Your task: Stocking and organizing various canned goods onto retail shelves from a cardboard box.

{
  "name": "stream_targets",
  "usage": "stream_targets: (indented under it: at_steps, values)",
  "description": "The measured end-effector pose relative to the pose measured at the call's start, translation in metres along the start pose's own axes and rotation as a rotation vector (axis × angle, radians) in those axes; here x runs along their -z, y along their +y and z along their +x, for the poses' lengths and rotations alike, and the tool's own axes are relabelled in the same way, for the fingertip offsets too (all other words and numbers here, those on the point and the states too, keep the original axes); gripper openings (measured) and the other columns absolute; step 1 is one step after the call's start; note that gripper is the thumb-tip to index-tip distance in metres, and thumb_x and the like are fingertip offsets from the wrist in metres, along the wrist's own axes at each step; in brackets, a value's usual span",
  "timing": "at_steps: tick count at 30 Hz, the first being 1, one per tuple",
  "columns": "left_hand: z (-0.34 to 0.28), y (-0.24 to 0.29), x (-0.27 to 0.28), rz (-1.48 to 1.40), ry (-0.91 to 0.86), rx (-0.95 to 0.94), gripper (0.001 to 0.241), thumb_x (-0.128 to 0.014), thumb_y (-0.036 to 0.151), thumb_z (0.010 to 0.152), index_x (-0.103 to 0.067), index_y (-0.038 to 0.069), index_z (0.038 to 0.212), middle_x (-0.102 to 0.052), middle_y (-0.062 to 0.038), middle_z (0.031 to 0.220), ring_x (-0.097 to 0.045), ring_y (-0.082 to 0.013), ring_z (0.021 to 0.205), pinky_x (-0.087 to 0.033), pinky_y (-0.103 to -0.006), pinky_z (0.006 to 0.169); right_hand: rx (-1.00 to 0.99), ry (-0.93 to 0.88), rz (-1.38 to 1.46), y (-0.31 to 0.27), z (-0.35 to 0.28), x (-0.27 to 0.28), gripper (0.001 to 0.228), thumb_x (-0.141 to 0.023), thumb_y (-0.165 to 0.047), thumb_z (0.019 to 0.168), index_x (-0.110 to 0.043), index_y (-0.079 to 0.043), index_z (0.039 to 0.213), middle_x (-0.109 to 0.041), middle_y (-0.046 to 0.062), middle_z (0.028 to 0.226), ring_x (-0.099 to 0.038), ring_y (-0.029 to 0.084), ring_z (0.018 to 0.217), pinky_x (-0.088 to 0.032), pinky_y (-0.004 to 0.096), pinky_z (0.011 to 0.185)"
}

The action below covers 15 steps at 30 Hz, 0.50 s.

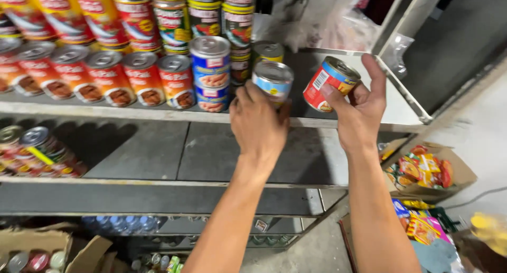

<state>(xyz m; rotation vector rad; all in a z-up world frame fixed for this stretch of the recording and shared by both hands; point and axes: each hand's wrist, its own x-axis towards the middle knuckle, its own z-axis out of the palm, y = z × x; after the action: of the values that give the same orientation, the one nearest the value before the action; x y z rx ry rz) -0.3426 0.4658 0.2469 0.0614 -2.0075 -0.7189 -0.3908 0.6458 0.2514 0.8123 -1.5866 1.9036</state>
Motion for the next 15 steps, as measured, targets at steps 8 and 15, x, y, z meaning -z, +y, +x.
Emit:
stream_targets:
  at_steps: [8,15]
  values:
    - [-0.029,-0.006,0.041,-0.086,0.099,-0.105,0.053,-0.069,0.025,0.095,-0.057,-0.009,0.133,-0.063,-0.022,0.115,-0.059,-0.0391,0.107,-0.045,-0.0483,0.098,-0.062,0.033,0.340,-0.029,-0.019,-0.051,0.078,-0.077,0.008,0.089,-0.036,0.004,0.155,-0.068,0.018,0.123,-0.071,0.025,0.112,-0.059,0.038,0.103]
    - [-0.041,-0.038,0.136,-0.532,-0.087,-0.133,0.059,-0.063,0.034,0.106,-0.048,-0.008,0.144,-0.058,-0.025,0.136,-0.057,-0.0379,0.130,-0.044,-0.0458,0.120,-0.064,-0.101,0.398,-0.039,-0.070,-0.116,0.066,-0.088,-0.014,0.091,-0.054,0.009,0.143,-0.066,0.017,0.130,-0.068,0.023,0.116,-0.054,0.038,0.108]
